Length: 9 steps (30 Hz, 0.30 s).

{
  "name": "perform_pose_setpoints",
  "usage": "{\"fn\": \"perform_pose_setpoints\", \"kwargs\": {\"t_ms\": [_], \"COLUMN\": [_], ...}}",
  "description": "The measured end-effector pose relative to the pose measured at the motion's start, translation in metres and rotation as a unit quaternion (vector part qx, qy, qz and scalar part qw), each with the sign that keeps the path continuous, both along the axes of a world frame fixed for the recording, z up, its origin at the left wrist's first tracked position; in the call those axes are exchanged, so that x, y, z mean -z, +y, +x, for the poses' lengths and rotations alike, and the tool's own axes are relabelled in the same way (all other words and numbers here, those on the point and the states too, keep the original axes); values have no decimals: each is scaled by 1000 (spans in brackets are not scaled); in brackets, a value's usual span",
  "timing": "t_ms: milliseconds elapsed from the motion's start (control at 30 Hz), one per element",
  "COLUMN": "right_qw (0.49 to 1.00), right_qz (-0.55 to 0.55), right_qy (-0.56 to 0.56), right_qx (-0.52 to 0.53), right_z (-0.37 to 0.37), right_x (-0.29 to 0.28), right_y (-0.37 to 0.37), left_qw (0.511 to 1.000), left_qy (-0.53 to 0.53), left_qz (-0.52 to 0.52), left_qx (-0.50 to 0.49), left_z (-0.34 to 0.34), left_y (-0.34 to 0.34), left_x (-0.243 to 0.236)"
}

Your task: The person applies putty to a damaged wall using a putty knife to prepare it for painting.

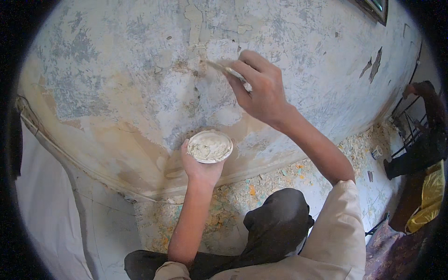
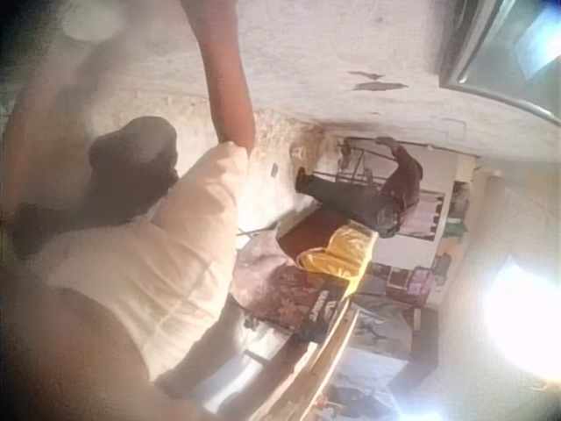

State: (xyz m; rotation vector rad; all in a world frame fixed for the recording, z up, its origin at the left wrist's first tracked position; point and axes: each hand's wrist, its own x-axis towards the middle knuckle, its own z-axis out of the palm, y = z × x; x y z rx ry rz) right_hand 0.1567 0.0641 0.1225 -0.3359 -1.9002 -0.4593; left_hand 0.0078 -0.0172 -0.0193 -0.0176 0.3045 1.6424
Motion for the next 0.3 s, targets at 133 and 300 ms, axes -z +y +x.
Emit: {"fn": "perform_pose_setpoints", "kwargs": {"t_ms": [133,300], "right_qw": [996,987], "right_qz": [78,118], "right_qy": [9,-69], "right_qx": [30,79], "right_z": [-8,-23], "right_x": [-8,12], "right_y": [11,22], "left_qw": [1000,1000], "left_qy": [13,12], "left_qz": [13,16], "left_qx": [3,3], "left_z": [3,5], "left_y": [1,3], "left_x": [1,2]}}
